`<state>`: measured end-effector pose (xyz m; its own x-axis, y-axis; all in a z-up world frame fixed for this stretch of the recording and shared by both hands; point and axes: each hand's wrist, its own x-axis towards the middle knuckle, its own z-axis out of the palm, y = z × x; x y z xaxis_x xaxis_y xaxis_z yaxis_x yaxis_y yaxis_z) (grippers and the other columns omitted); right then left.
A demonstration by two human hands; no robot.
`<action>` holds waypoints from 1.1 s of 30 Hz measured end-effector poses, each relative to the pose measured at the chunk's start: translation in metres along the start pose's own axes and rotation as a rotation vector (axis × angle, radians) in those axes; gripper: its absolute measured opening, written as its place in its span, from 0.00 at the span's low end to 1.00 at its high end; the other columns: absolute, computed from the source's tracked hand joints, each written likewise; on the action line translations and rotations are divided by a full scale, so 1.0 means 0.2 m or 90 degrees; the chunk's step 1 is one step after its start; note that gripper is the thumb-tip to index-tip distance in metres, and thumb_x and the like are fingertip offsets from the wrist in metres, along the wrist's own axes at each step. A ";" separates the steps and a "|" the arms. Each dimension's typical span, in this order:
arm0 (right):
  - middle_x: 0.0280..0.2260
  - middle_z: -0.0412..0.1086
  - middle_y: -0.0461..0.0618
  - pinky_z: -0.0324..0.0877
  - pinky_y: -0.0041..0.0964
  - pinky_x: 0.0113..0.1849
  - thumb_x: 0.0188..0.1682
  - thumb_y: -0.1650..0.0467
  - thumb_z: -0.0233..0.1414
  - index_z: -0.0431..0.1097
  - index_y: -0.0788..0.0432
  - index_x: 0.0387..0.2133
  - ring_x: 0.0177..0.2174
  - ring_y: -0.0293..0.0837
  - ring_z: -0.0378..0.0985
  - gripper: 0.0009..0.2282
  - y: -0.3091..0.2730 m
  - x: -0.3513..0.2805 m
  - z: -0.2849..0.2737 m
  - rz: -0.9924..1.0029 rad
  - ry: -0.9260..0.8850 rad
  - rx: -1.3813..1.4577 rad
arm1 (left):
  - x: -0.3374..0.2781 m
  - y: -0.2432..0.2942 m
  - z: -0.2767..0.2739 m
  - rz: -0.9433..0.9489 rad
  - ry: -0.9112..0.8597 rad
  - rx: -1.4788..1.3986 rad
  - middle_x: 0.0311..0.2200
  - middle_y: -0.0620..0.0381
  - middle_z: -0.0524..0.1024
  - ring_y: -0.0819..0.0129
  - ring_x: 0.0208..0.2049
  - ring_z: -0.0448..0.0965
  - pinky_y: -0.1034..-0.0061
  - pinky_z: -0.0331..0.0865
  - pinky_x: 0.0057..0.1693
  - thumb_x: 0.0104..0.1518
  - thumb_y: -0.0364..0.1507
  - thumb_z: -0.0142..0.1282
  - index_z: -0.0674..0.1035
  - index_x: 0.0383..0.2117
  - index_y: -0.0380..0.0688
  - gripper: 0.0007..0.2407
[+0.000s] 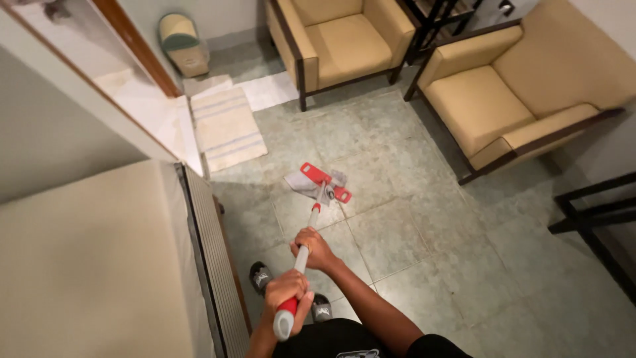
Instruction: The person mops the tiled floor of a bedroom using a red and white flat mop. They move the mop back and forth between two beds, around armchairs, and near a door, covering the entire visible floor area.
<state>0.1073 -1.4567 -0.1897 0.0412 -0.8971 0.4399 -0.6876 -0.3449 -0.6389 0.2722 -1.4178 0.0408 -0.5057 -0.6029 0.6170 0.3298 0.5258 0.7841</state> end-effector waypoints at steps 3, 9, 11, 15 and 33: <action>0.15 0.63 0.46 0.66 0.45 0.38 0.50 0.72 0.54 0.59 0.55 0.13 0.21 0.50 0.69 0.16 0.21 0.12 0.10 0.014 0.006 -0.008 | 0.03 -0.23 -0.10 0.000 -0.020 0.001 0.16 0.55 0.64 0.62 0.19 0.66 0.69 0.70 0.37 0.56 0.19 0.53 0.64 0.15 0.42 0.13; 0.15 0.63 0.47 0.66 0.44 0.34 0.51 0.74 0.52 0.59 0.56 0.13 0.19 0.50 0.66 0.15 0.48 0.40 0.22 0.026 0.032 -0.027 | 0.10 -0.66 -0.33 -0.019 -0.080 0.022 0.19 0.56 0.68 0.61 0.23 0.70 0.70 0.70 0.43 0.57 0.21 0.54 0.68 0.17 0.41 0.11; 0.15 0.62 0.47 0.65 0.45 0.33 0.50 0.74 0.53 0.59 0.56 0.14 0.20 0.50 0.66 0.15 0.53 0.49 0.28 0.027 0.033 -0.036 | 0.16 -0.72 -0.45 -0.023 -0.085 0.007 0.19 0.57 0.70 0.61 0.24 0.71 0.70 0.71 0.46 0.57 0.21 0.54 0.69 0.17 0.41 0.11; 0.16 0.63 0.47 0.65 0.44 0.33 0.49 0.74 0.55 0.59 0.56 0.14 0.21 0.50 0.66 0.16 0.53 0.64 0.37 0.055 0.049 -0.043 | 0.20 -0.86 -0.64 -0.063 -0.128 -0.012 0.18 0.60 0.71 0.66 0.22 0.70 0.65 0.71 0.56 0.55 0.22 0.58 0.68 0.16 0.45 0.12; 0.15 0.60 0.49 0.65 0.45 0.32 0.54 0.72 0.51 0.57 0.58 0.13 0.18 0.50 0.64 0.18 0.20 1.13 0.25 0.114 0.100 -0.032 | 0.90 -0.74 -1.02 -0.007 -0.190 -0.143 0.13 0.57 0.65 0.62 0.18 0.71 0.71 0.71 0.34 0.54 0.22 0.57 0.64 0.14 0.43 0.14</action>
<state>0.1247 -1.6872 -0.1471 -0.1948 -0.8873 0.4179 -0.7096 -0.1667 -0.6846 0.2960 -1.7261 0.0493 -0.7099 -0.3891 0.5871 0.4721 0.3558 0.8066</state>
